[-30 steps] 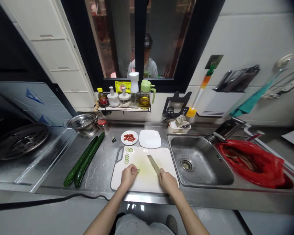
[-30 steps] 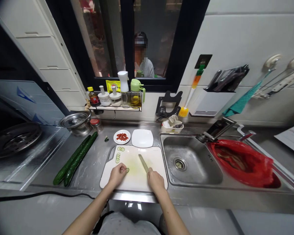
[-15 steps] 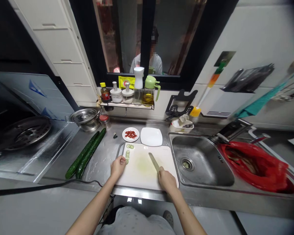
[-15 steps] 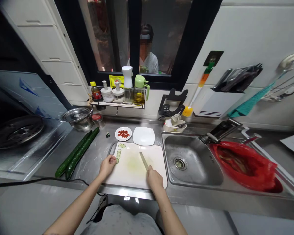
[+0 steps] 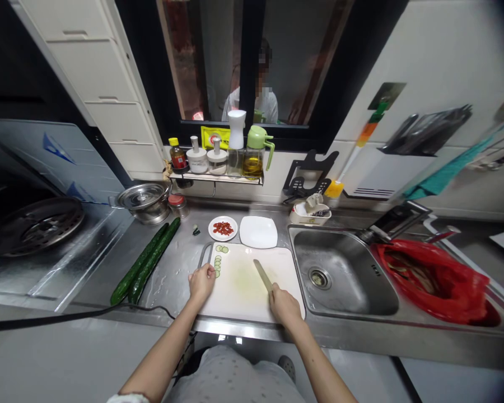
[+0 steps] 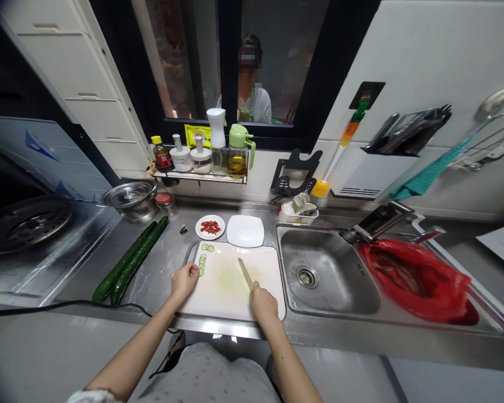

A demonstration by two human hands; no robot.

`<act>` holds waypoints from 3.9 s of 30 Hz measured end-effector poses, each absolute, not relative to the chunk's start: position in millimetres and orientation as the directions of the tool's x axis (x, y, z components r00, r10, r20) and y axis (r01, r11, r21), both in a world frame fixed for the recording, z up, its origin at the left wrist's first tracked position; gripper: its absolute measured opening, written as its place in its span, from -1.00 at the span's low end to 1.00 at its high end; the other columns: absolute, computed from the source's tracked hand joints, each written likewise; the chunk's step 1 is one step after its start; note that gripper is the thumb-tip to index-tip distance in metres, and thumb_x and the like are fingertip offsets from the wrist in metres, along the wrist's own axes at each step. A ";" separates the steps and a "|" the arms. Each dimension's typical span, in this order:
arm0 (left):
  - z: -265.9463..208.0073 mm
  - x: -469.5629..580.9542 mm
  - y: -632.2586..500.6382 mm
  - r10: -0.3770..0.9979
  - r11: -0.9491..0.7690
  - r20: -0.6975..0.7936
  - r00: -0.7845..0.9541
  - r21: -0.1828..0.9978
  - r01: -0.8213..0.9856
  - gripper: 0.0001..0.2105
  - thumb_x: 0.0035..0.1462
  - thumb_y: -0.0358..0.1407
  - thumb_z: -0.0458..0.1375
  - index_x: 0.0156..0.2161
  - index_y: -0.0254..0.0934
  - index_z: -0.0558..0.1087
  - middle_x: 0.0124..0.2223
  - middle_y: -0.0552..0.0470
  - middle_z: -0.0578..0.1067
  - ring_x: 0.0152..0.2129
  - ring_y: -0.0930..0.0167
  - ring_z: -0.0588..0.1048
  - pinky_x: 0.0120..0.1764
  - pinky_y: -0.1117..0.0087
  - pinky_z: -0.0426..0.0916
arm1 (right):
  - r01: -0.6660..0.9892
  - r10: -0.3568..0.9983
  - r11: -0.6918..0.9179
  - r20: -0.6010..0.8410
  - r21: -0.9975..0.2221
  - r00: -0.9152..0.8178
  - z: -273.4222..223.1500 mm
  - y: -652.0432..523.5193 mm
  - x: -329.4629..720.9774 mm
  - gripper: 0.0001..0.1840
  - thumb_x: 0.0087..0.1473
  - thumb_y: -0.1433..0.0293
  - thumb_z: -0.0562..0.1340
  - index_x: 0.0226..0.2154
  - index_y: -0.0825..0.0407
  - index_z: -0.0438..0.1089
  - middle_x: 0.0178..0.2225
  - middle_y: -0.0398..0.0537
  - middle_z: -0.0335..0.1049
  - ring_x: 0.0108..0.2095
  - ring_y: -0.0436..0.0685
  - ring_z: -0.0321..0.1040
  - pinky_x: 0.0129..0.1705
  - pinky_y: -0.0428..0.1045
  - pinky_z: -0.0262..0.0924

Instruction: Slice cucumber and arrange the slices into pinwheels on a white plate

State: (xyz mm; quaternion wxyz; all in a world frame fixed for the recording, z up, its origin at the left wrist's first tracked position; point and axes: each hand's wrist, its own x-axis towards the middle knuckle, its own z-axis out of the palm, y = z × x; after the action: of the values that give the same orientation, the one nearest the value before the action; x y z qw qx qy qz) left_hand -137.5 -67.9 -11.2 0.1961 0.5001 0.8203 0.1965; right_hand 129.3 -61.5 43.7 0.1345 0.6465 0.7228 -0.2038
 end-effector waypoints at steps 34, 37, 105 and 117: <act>3.0 -121.4 20.6 0.976 0.216 -0.064 -0.207 0.253 0.943 -0.72 0.22 -0.30 -0.03 -0.06 -0.16 0.47 -0.01 -0.16 0.42 -0.05 0.20 0.31 -0.04 0.17 0.11 | 0.987 0.886 0.067 -0.446 -0.144 -0.125 44.9 -61.5 128.5 -0.67 0.24 0.42 -0.08 -0.04 0.11 0.27 -0.21 0.20 0.48 -0.14 0.21 0.44 -0.20 0.01 0.16; 6.8 -120.0 18.9 0.973 0.230 -0.044 -0.227 0.283 0.931 -0.78 0.20 -0.33 0.00 -0.13 -0.19 0.47 -0.06 -0.14 0.47 -0.06 0.22 0.33 -0.04 0.20 0.10 | 0.988 0.880 0.057 -0.460 -0.143 -0.117 46.2 -61.3 127.8 -0.66 0.24 0.41 -0.09 -0.03 0.12 0.26 -0.20 0.20 0.48 -0.13 0.21 0.43 -0.19 0.02 0.16; -8.6 -91.8 -73.9 0.995 0.042 -0.103 0.014 0.520 0.853 -0.78 0.12 -0.18 0.15 -0.16 -0.19 0.51 -0.15 -0.04 0.44 -0.10 0.27 0.35 0.00 0.27 0.18 | 0.927 0.815 0.366 -0.452 -0.084 -0.362 64.8 -107.5 131.1 -0.72 0.22 0.40 -0.04 -0.12 0.09 0.30 -0.26 0.16 0.49 -0.17 0.23 0.45 -0.23 0.00 0.13; -13.7 -92.7 -74.2 0.998 0.022 -0.068 0.016 0.526 0.850 -0.78 0.13 -0.15 0.15 -0.19 -0.18 0.52 -0.17 -0.04 0.45 -0.12 0.28 0.35 -0.02 0.27 0.18 | 0.923 0.801 0.381 -0.477 -0.056 -0.360 64.8 -109.6 128.9 -0.71 0.21 0.44 -0.03 -0.08 0.09 0.28 -0.24 0.17 0.49 -0.15 0.24 0.44 -0.22 0.01 0.16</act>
State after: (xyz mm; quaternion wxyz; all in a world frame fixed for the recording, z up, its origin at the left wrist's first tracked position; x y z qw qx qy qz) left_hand -92.7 -74.2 -13.7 0.2183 0.6785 0.6808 0.1690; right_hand 128.9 -109.6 64.8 0.1898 0.5328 0.8090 -0.1598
